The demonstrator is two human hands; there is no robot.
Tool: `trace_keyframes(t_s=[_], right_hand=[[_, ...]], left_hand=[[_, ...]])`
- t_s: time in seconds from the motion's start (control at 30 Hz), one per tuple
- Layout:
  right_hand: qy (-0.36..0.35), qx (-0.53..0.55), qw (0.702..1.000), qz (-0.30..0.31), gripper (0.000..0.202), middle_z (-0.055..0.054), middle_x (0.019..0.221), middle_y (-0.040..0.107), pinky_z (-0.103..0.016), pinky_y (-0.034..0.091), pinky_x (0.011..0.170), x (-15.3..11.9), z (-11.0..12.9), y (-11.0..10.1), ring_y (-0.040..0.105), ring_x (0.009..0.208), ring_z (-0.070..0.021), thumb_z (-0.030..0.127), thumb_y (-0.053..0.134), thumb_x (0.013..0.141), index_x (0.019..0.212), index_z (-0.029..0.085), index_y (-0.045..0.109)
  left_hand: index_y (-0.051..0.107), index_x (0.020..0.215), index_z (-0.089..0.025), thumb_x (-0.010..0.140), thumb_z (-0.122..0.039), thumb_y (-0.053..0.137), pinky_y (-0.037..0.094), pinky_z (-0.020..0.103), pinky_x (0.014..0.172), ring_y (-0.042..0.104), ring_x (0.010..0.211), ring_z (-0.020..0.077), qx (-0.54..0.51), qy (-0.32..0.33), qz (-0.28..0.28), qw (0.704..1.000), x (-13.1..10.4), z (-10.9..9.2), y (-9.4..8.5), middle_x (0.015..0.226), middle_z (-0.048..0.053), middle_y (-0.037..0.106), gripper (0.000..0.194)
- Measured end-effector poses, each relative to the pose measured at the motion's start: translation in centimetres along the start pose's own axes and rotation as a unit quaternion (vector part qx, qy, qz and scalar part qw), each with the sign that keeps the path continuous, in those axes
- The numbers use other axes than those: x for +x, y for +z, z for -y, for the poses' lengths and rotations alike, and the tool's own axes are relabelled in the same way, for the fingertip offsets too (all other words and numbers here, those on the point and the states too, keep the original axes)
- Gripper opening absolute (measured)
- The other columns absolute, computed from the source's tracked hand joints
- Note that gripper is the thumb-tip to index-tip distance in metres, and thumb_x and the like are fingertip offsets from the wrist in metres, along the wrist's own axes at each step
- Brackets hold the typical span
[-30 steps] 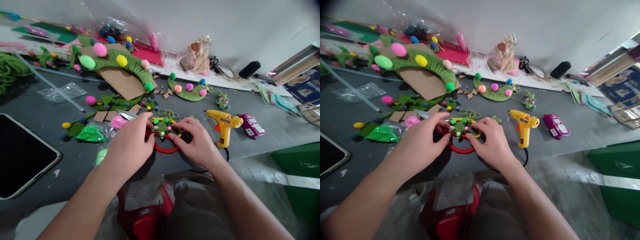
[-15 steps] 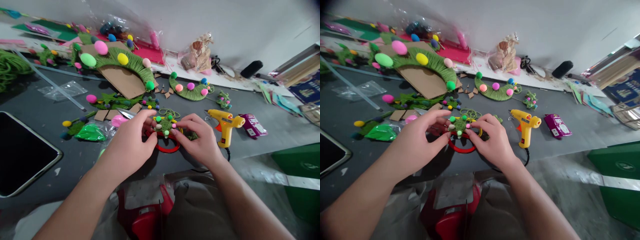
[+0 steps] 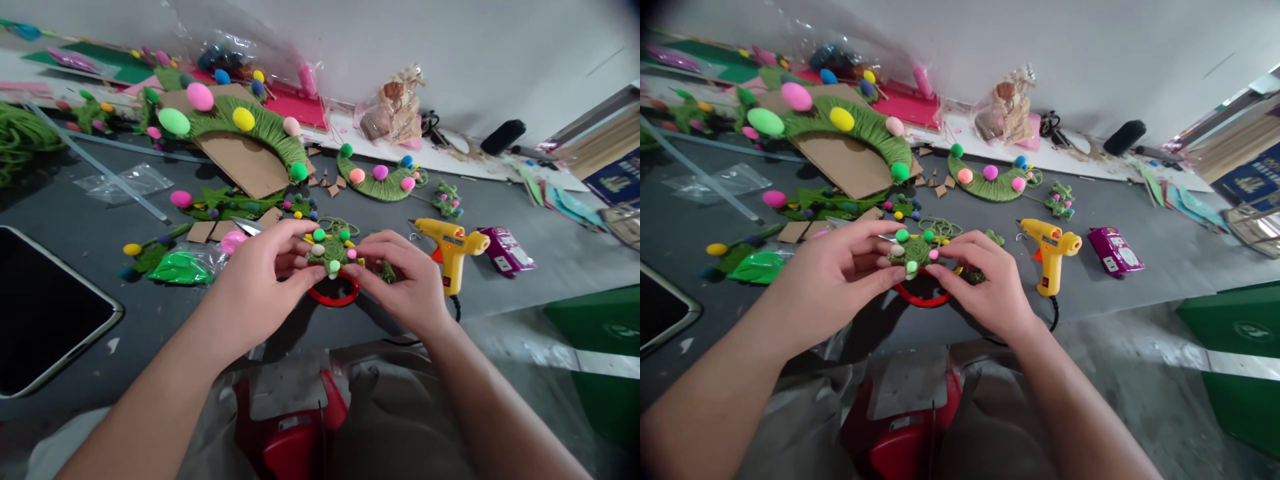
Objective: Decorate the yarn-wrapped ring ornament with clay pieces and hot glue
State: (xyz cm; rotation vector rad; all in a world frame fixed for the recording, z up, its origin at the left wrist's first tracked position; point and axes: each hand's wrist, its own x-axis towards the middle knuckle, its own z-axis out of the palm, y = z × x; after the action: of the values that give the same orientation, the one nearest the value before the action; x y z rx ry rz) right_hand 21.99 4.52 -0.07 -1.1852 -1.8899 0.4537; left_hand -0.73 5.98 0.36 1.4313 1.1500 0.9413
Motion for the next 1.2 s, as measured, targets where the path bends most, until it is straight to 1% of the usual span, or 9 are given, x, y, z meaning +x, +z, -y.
trace_keyframes(t_s=[0.2, 0.33, 0.4, 0.5, 0.6, 0.7, 0.97, 1.1, 1.2], right_hand=[[-0.007, 0.017, 1.0, -0.016, 0.009, -0.005, 0.096, 0.077, -0.023, 0.057, 0.07, 0.0, 0.3, 0.4, 0.069, 0.082, -0.0109, 0.019, 0.081, 0.091, 0.1, 0.017, 0.08], [-0.048, -0.004, 0.998, -0.043, 0.01, -0.005, 0.094, 0.076, -0.024, 0.057, 0.069, 0.1, 0.3, 0.4, 0.069, 0.081, -0.0116, 0.014, 0.081, 0.088, 0.098, 0.017, 0.079], [-0.078, -0.03, 0.995, -0.055, 0.012, -0.006, 0.094, 0.076, -0.024, 0.057, 0.07, 0.1, 0.4, 0.3, 0.069, 0.08, -0.0119, 0.013, 0.081, 0.087, 0.097, 0.017, 0.078], [-0.127, -0.072, 0.986, -0.078, 0.013, -0.008, 0.092, 0.075, -0.026, 0.059, 0.073, 0.2, 0.6, 0.1, 0.069, 0.08, -0.013, 0.011, 0.082, 0.084, 0.095, 0.015, 0.077], [-0.15, -0.089, 0.981, -0.085, 0.012, -0.009, 0.091, 0.075, -0.027, 0.06, 0.076, 0.2, 0.9, 0.2, 0.07, 0.08, -0.0138, 0.01, 0.082, 0.083, 0.093, 0.013, 0.077], [-0.151, -0.091, 0.981, -0.077, 0.012, -0.01, 0.09, 0.074, -0.027, 0.061, 0.077, 0.1, 1.0, 0.4, 0.07, 0.08, -0.0141, 0.009, 0.082, 0.082, 0.092, 0.013, 0.077], [-0.132, -0.069, 0.987, -0.056, 0.011, -0.008, 0.092, 0.075, -0.026, 0.062, 0.076, 0.2, 0.6, 0.6, 0.071, 0.08, -0.0141, 0.012, 0.08, 0.085, 0.095, 0.015, 0.076], [-0.121, -0.064, 0.989, -0.054, 0.009, -0.007, 0.092, 0.075, -0.027, 0.062, 0.076, 0.3, 0.6, 0.7, 0.072, 0.081, -0.015, 0.014, 0.077, 0.087, 0.096, 0.017, 0.075], [-0.12, -0.068, 0.989, -0.062, 0.009, -0.007, 0.092, 0.075, -0.028, 0.063, 0.075, 0.4, 0.7, 0.8, 0.072, 0.08, -0.0154, 0.014, 0.075, 0.089, 0.097, 0.018, 0.075]], left_hand=[[0.068, 0.129, -0.025, 0.083, -0.028, 0.084, 0.066, 0.023, 0.084, 0.08, 0.093, 0.0173, -0.021, 0.0, 0.005, 1.0, 0.2, 0.0, 0.1, 0.106, 0.001, 0.08, 0.049], [0.064, 0.133, -0.023, 0.079, -0.02, 0.085, 0.065, 0.019, 0.078, 0.076, 0.082, 0.0122, -0.095, -0.014, 0.01, 0.995, -0.1, -0.6, 0.2, 0.097, -0.001, 0.076, 0.058], [0.065, 0.132, -0.022, 0.077, -0.017, 0.085, 0.064, 0.019, 0.075, 0.074, 0.079, 0.0111, -0.132, -0.021, 0.01, 0.991, -0.3, -1.0, 0.2, 0.095, -0.001, 0.074, 0.058], [0.067, 0.128, -0.022, 0.083, -0.026, 0.084, 0.065, 0.023, 0.075, 0.074, 0.081, 0.0137, -0.17, -0.032, 0.011, 0.985, -0.4, -1.4, 0.3, 0.092, 0.0, 0.074, 0.048], [0.069, 0.124, -0.021, 0.089, -0.039, 0.082, 0.065, 0.027, 0.076, 0.075, 0.08, 0.016, -0.162, -0.048, -0.002, 0.986, -0.3, -1.3, 0.3, 0.084, 0.0, 0.075, 0.041], [0.07, 0.121, -0.02, 0.09, -0.039, 0.082, 0.064, 0.026, 0.075, 0.073, 0.078, 0.0156, -0.14, -0.059, -0.01, 0.988, -0.1, -1.0, 0.2, 0.082, 0.0, 0.075, 0.039], [0.066, 0.125, -0.019, 0.089, -0.038, 0.082, 0.059, 0.024, 0.077, 0.07, 0.079, 0.014, -0.147, -0.09, 0.016, 0.985, -0.1, -1.3, -0.2, 0.08, -0.002, 0.072, 0.044], [0.065, 0.125, -0.018, 0.088, -0.046, 0.08, 0.062, 0.031, 0.08, 0.071, 0.079, 0.0171, -0.14, -0.089, 0.005, 0.986, -0.1, -1.3, -0.2, 0.081, 0.0, 0.072, 0.048], [0.062, 0.126, -0.019, 0.085, -0.048, 0.083, 0.063, 0.033, 0.082, 0.073, 0.086, 0.0199, -0.111, -0.074, -0.02, 0.991, 0.0, -1.0, -0.2, 0.09, 0.003, 0.076, 0.055]])
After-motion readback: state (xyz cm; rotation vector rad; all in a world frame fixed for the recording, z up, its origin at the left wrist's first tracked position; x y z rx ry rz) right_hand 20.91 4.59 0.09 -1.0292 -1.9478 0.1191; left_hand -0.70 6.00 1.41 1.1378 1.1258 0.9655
